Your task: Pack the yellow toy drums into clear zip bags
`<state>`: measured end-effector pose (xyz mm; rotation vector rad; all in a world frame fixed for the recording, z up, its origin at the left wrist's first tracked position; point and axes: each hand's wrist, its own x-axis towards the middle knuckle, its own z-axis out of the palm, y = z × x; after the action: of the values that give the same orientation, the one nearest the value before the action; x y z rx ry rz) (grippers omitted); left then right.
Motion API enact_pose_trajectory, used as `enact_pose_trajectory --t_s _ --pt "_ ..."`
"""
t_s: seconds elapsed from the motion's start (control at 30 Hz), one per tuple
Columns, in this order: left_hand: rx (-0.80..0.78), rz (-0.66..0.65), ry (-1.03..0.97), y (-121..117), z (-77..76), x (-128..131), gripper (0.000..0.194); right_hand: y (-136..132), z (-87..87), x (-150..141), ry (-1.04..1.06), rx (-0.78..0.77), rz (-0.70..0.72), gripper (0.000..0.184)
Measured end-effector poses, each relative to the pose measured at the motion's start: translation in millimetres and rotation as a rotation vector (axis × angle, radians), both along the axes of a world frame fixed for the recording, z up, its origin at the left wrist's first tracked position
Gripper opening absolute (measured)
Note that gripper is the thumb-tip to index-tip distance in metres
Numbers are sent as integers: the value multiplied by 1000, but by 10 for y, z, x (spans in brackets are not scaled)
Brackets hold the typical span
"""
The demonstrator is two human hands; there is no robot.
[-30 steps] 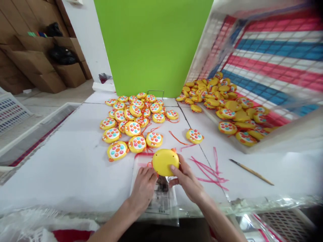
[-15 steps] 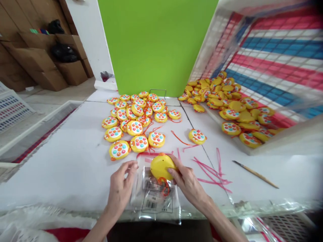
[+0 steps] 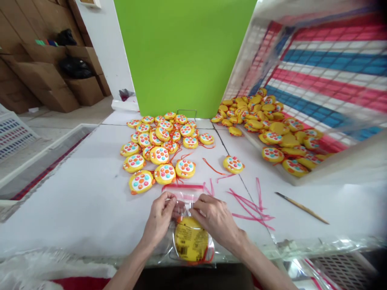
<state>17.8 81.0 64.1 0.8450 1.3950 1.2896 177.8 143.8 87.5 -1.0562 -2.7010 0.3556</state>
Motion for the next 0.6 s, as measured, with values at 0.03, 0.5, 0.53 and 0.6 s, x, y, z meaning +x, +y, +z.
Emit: enact_pose_trajectory --t_s 0.03,0.5,0.53,0.6 --pt "6 -4 -14 -3 -1 4 24 -15 -9 -55 41 14 -3 18" --pt "62 -107 413 -42 105 4 24 -44 -86 -368 63 220 127 10" --pt "62 -95 471 -37 113 23 24 -44 -81 -380 56 233 129 11" --pt "53 -81 574 -33 117 50 24 -34 -73 -396 88 222 102 12"
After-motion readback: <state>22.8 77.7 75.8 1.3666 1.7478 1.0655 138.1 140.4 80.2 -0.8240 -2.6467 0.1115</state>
